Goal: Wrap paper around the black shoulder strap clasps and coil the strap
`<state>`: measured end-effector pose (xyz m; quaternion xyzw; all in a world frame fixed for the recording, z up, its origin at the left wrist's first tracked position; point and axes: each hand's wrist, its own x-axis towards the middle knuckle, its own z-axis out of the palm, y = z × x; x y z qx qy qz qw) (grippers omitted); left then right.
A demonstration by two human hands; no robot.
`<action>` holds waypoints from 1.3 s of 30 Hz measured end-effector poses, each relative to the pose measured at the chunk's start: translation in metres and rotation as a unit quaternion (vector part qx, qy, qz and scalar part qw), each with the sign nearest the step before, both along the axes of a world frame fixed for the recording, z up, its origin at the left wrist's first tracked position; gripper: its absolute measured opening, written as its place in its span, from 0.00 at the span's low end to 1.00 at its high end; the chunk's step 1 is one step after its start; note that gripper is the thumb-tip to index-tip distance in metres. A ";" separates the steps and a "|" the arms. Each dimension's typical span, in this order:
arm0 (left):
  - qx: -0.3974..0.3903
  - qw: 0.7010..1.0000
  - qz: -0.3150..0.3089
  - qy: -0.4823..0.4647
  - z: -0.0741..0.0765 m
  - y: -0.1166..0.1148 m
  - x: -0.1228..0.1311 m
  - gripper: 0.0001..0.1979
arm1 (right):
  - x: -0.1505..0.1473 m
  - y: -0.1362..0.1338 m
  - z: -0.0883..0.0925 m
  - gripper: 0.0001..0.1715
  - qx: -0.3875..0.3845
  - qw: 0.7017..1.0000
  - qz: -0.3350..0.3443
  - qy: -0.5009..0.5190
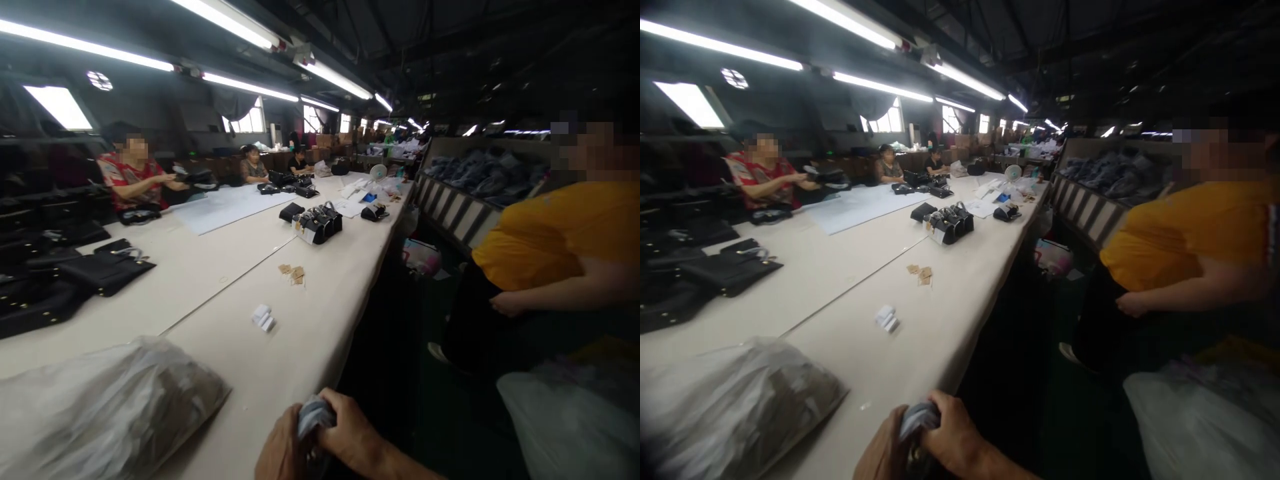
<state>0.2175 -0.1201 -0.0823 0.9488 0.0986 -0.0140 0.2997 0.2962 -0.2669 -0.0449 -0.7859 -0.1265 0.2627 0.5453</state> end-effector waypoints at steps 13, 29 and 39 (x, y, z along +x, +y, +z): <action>-0.171 0.983 0.057 -0.025 0.022 0.051 -0.016 0.19 | 0.011 0.045 0.024 0.25 0.168 0.970 0.133 0.118; -0.319 0.946 0.049 -0.035 0.041 0.038 0.040 0.17 | 0.104 0.031 0.027 0.29 0.150 0.914 0.263 0.270; 0.149 0.985 0.083 0.034 0.047 0.018 0.134 0.07 | 0.191 0.034 0.016 0.21 0.039 0.939 0.328 -0.091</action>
